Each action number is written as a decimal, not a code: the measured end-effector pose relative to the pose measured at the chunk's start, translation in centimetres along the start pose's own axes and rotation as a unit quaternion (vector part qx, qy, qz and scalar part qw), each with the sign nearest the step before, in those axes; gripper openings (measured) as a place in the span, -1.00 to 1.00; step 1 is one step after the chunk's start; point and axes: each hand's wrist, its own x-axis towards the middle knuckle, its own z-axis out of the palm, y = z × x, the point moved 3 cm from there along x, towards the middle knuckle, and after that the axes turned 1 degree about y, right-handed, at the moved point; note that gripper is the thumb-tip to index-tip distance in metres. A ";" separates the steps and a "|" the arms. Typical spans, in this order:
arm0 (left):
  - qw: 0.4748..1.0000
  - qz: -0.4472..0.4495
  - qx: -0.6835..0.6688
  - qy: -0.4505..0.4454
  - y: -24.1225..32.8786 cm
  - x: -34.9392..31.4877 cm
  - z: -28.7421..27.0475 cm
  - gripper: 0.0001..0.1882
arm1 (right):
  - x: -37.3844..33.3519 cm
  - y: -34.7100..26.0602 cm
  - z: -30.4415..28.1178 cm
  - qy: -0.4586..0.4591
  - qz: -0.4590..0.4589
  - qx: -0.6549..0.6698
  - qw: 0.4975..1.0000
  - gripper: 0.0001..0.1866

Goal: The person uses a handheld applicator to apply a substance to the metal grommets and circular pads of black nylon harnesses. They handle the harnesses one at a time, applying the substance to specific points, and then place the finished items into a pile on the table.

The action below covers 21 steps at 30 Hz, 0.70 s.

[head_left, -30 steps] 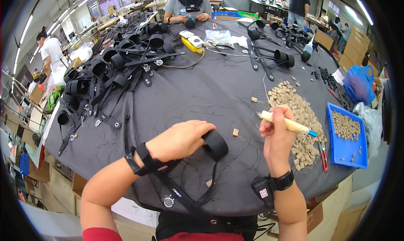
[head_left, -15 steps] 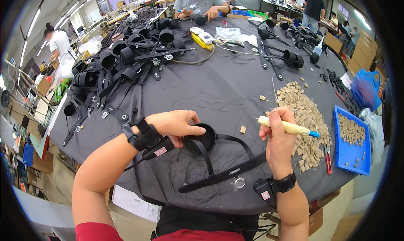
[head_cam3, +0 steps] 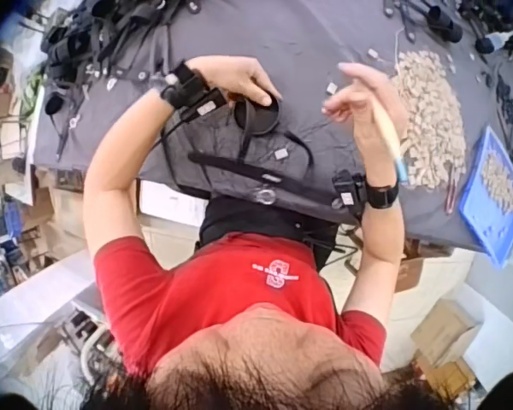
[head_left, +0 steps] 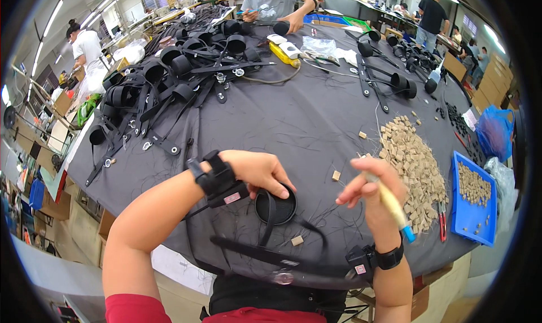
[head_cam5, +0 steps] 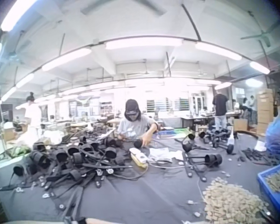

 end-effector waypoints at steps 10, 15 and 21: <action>0.992 0.111 -0.052 -0.006 -0.8 2.3 -1.0 -0.44 | -1.0 2.1 4.4 -0.189 -0.123 -0.264 0.938 -0.65; 0.985 0.107 -0.125 0.041 -1.2 -1.0 -1.2 -0.50 | -0.8 1.9 4.7 -0.186 -0.107 -0.253 0.943 -0.65; 0.979 0.103 0.047 0.170 -0.7 -6.2 2.2 -0.40 | -0.9 2.9 4.3 -0.173 -0.068 -0.207 0.960 -0.62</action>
